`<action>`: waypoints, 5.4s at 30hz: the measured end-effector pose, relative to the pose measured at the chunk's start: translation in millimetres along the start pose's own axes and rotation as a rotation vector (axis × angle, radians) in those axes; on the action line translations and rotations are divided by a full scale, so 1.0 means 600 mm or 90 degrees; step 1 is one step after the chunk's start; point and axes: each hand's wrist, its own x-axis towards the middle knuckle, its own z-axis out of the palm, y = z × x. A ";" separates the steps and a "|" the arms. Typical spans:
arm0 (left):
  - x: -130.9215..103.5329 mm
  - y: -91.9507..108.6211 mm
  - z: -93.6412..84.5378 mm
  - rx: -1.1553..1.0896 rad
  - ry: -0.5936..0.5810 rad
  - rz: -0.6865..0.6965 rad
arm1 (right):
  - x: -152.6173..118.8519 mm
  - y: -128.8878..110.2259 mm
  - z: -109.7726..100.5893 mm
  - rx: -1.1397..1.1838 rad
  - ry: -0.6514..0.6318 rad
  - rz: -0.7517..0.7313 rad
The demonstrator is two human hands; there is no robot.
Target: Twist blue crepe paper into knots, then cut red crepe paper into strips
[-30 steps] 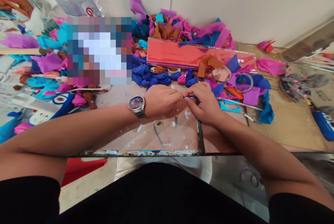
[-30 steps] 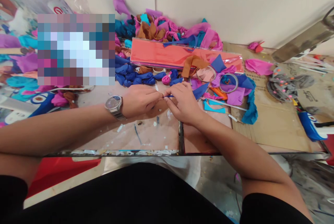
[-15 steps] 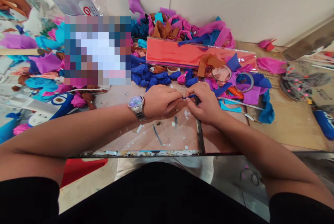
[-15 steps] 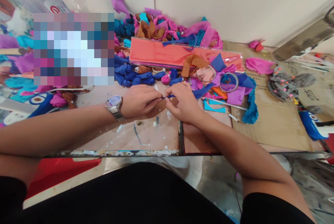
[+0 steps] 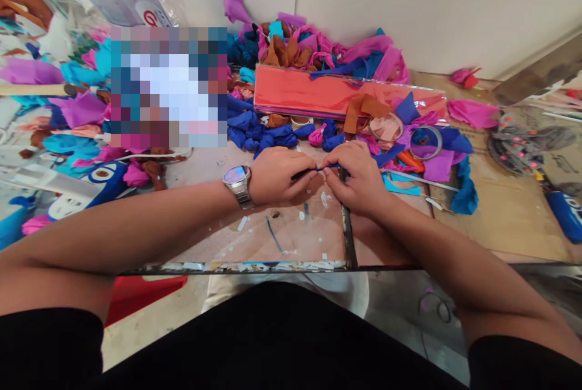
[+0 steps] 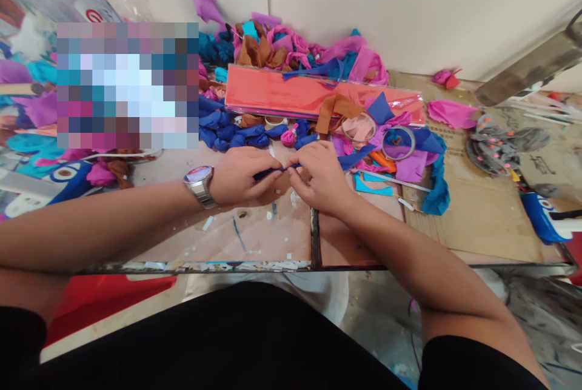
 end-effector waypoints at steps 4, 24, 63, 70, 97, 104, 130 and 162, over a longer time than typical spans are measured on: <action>-0.001 -0.003 0.002 -0.018 0.000 -0.006 | 0.000 0.000 -0.001 -0.002 0.000 0.003; -0.002 -0.005 0.003 -0.040 -0.038 -0.006 | -0.003 0.003 0.002 0.006 -0.011 0.011; 0.025 0.002 -0.019 -0.839 -0.226 -0.429 | 0.006 -0.003 -0.013 -0.045 0.071 -0.104; 0.026 -0.002 -0.018 -0.907 -0.204 -0.436 | 0.006 -0.004 -0.016 -0.091 0.061 -0.120; 0.019 0.008 -0.009 -0.633 -0.138 -0.338 | 0.008 -0.008 -0.013 -0.099 0.033 -0.066; 0.011 0.006 -0.007 -0.317 -0.064 -0.181 | 0.005 -0.005 -0.007 -0.062 0.029 -0.044; 0.004 -0.003 -0.003 0.136 -0.016 0.012 | 0.001 -0.004 0.002 -0.014 0.036 0.014; -0.003 0.001 0.005 0.015 -0.028 -0.051 | 0.002 -0.004 0.003 -0.016 -0.031 0.005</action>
